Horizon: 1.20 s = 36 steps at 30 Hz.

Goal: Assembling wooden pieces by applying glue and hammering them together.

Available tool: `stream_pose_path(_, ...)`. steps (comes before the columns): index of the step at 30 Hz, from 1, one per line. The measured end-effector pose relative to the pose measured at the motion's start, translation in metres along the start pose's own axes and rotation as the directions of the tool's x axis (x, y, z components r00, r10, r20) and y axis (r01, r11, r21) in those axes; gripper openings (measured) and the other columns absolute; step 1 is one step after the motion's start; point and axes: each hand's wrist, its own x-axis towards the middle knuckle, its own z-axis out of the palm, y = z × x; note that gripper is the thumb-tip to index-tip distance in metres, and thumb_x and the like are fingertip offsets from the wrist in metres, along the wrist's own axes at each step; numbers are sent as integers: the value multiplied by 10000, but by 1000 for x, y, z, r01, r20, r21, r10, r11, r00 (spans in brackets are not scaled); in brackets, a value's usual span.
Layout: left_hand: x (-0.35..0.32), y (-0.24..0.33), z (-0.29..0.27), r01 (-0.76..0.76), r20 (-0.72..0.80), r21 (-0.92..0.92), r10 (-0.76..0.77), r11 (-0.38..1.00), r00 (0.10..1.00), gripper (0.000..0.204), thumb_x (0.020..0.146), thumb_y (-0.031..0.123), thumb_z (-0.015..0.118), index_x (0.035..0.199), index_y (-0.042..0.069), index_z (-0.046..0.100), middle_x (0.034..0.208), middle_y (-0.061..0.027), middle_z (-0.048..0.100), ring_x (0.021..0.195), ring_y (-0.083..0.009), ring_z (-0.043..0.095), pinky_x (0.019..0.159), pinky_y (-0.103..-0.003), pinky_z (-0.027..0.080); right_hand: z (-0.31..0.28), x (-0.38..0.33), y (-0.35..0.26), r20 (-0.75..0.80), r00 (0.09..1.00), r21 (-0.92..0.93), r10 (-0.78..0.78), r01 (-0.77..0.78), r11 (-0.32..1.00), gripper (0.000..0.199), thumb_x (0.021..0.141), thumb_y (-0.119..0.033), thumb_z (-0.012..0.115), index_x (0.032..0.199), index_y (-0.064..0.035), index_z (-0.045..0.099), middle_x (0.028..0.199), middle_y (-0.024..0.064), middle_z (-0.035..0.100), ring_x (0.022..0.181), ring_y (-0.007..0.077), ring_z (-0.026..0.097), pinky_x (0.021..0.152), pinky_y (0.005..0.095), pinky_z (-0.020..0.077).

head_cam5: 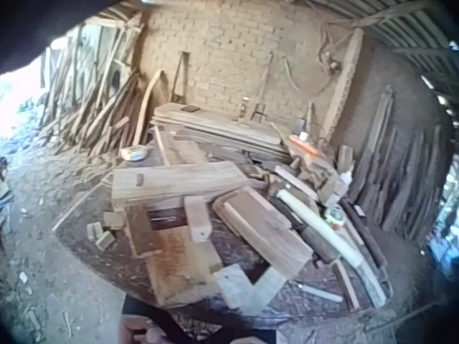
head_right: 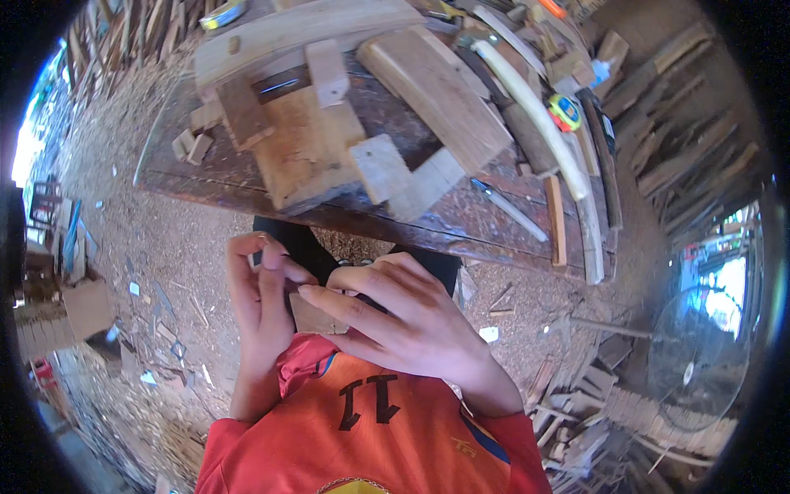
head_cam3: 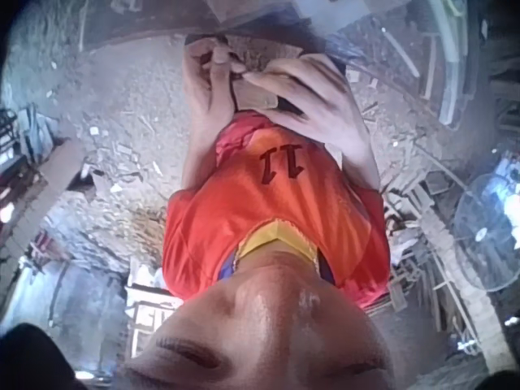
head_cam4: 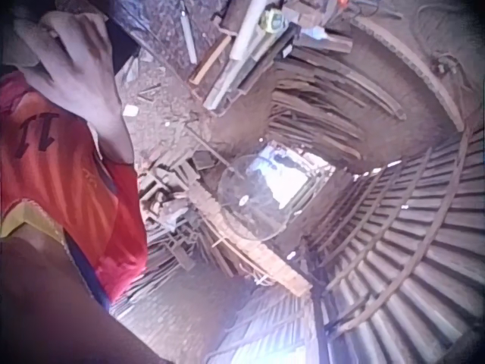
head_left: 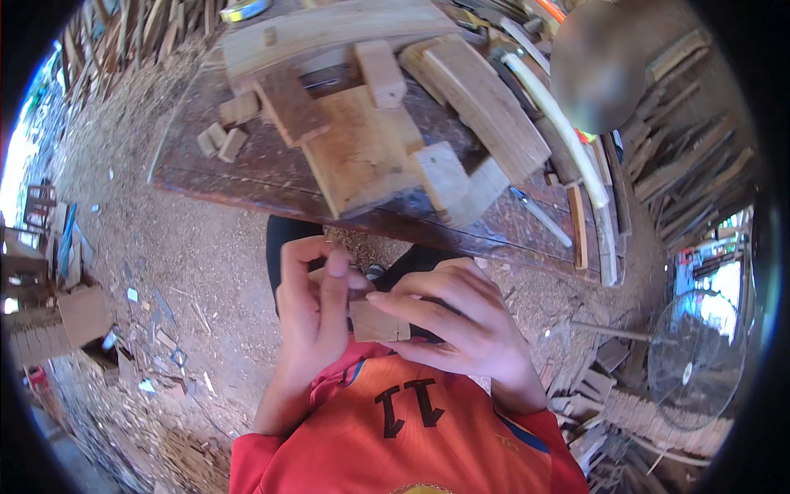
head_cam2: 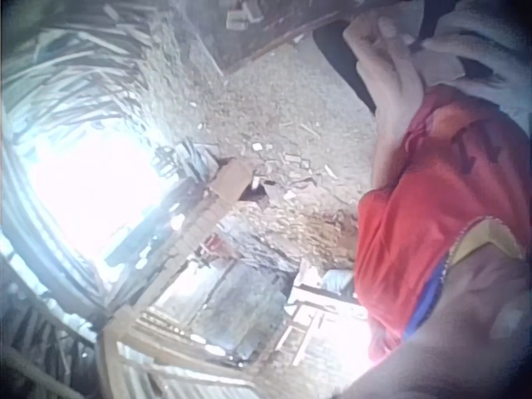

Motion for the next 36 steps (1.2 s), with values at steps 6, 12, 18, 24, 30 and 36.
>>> stream_pose_path(6, 7, -6, 7, -21, 69, 29, 19, 999, 997, 155, 1108, 156, 441, 1187, 25, 418, 673, -93, 667, 499, -85, 546, 489, -211, 416, -17, -57, 20, -409, 881, -158, 237, -325, 932, 361, 703, -182, 881, 1045, -141, 770, 1052, 24, 649, 906, 209, 616, 799, 359, 476)
stream_pose_path(12, 1, -8, 36, -45, 171, 65, 33, 997, 985, 122, 1063, 86, 542, 1134, 2, 487, 670, -86, 678, 520, -80, 584, 505, -212, 444, -29, -80, 50, -648, 661, -299, 378, -678, 672, 392, 713, -251, 913, 1059, -142, 764, 999, 28, 638, 962, 229, 582, 895, 365, 406)
stream_pose_path(18, 4, -7, 69, -164, 338, 260, 70, 951, 939, 101, 979, 32, 669, 1065, 4, 624, 660, -38, 687, 521, -46, 599, 478, -202, 423, -41, -82, 47, -646, 674, -223, 358, -615, 756, 425, 711, -265, 908, 1075, -107, 755, 1043, 64, 652, 997, 253, 595, 920, 381, 420)
stream_pose_path(24, 21, -9, 105, -477, 548, 301, 259, 825, 795, 152, 908, 72, 758, 1046, 41, 701, 706, -31, 703, 528, -88, 640, 468, -250, 464, -57, -90, 30, -472, 802, 121, 365, -351, 928, 296, 730, -118, 865, 1000, -33, 779, 938, 81, 734, 879, 240, 689, 804, 362, 488)
stream_pose_path(30, 31, -14, 123, -651, 641, 234, 388, 722, 662, 169, 874, 46, 790, 1026, 27, 719, 729, -51, 700, 536, -97, 623, 500, -256, 479, -60, -99, 38, -529, 744, 204, 407, -354, 913, 246, 713, 9, 838, 949, -29, 781, 918, 86, 737, 851, 221, 699, 763, 333, 530)
stream_pose_path(36, 28, -8, 132, -534, 572, 327, 287, 779, 769, 236, 882, 15, 775, 1109, 25, 713, 679, -8, 690, 505, -46, 593, 479, -222, 452, -62, -91, 60, -617, 679, 207, 399, -349, 914, 218, 741, 66, 802, 940, -15, 766, 926, 90, 729, 858, 217, 700, 761, 324, 549)
